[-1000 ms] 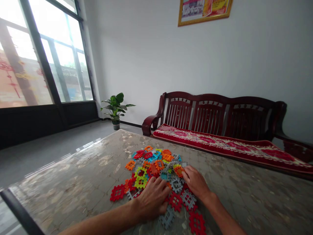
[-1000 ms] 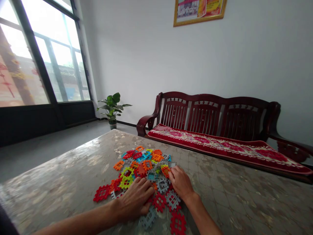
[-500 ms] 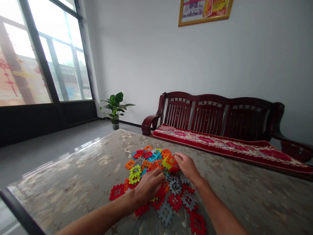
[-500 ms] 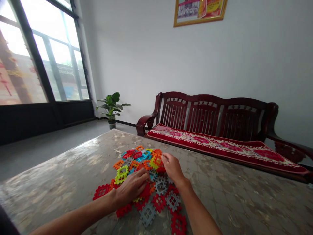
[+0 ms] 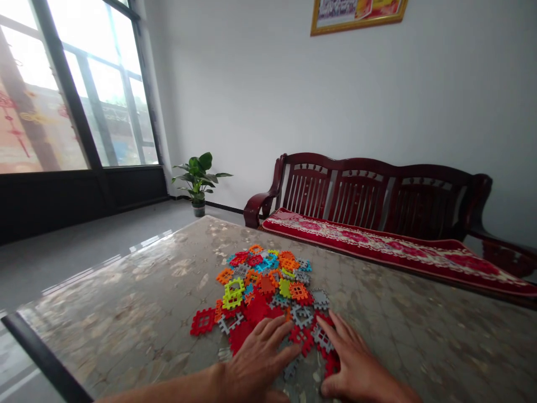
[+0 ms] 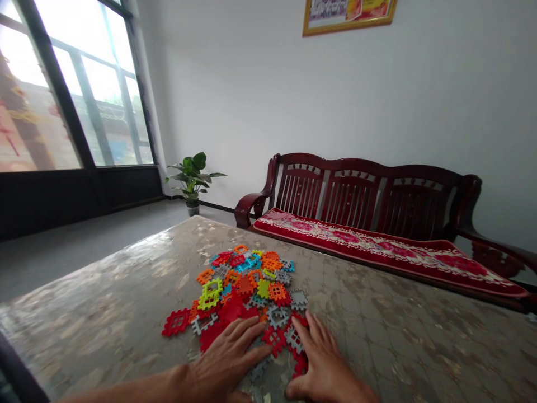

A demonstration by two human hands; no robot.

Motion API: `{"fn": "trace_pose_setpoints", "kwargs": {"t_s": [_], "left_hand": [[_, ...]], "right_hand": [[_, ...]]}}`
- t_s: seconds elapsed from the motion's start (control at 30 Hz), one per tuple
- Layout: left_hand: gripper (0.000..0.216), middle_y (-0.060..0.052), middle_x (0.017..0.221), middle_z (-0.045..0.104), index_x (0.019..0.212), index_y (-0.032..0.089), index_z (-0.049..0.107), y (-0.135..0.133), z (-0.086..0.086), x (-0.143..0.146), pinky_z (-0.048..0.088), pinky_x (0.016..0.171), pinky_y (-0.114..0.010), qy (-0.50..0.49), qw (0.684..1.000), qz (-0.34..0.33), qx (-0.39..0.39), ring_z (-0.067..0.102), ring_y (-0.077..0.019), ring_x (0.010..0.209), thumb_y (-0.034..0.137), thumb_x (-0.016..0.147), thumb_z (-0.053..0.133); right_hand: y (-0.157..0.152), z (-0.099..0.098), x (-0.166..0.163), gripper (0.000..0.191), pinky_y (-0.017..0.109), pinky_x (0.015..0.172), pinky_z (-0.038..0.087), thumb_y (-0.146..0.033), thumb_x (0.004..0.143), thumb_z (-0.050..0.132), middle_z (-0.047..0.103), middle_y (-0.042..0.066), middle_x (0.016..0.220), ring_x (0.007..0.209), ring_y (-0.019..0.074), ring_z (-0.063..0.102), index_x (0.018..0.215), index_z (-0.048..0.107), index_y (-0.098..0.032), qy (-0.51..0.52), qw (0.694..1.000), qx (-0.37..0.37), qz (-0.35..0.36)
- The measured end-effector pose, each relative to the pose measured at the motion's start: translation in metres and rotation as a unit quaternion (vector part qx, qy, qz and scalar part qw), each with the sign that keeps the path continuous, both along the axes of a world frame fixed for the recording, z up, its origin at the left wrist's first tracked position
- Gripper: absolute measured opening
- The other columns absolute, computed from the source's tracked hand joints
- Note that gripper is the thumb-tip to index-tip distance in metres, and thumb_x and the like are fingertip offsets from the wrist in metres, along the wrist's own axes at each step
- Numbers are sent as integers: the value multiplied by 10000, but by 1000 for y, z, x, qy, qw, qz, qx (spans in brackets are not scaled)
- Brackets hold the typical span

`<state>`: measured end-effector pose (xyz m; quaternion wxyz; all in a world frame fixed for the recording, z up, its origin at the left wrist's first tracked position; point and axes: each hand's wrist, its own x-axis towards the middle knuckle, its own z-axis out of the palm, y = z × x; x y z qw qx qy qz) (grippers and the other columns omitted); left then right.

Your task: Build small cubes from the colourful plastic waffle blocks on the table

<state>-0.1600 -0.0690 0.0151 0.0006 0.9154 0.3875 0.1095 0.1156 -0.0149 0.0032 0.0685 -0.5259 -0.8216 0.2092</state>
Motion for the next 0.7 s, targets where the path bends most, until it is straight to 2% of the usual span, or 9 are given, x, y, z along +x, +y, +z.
{"fn": "trace_pose_setpoints", "kwargs": {"t_s": [0.13,0.2,0.27,0.37,0.47,0.6,0.7], "left_hand": [[650,-108,1416,478,1353,270,409,7,-13,17,355,1028,-475,35,999,3,31,436,-295,1261,618,821,544],[472,-106,1295,566,1262,228,474,10,-12,23,414,931,-401,55,996,-13,63,530,-255,1120,515,888,507],[289,-83,1114,637,1129,210,531,12,-9,25,434,817,-341,65,992,-38,97,580,-208,958,413,944,441],[206,-38,873,642,945,205,540,18,-3,25,418,712,-308,54,987,-65,136,581,-165,777,335,973,384],[145,-9,775,619,914,199,523,30,5,20,406,664,-283,44,987,-63,142,563,-137,676,262,966,404],[121,-1,788,635,1019,203,554,52,24,5,409,629,-253,23,994,12,107,570,-134,667,247,935,477],[149,-9,802,651,995,214,601,70,46,-12,420,650,-242,-23,988,126,85,589,-141,705,234,937,465]], "right_hand": [[-3,0,-17,643,417,1102,314,-368,716,660,497,82,1417,1320,291,422,1344,539,-297,6,995,98,-32],[-2,5,-23,482,375,1040,381,-353,761,619,604,64,1261,1190,265,527,1239,616,-301,21,990,137,-27],[0,9,-26,386,347,982,422,-328,769,603,641,54,1136,1089,249,572,1151,654,-297,34,987,154,-23],[1,11,-28,346,302,939,443,-265,758,571,631,52,1071,1036,223,589,1092,660,-278,59,986,151,-32],[2,13,-31,361,271,901,458,-240,743,547,608,51,1081,1010,201,599,1090,642,-268,92,986,135,-39],[13,27,-45,344,293,874,471,-281,741,564,604,53,1077,981,209,605,1076,639,-257,130,982,126,-49],[33,43,-64,364,331,936,457,-319,773,567,609,76,1117,1040,228,592,1122,628,-236,201,966,154,-57]]}}
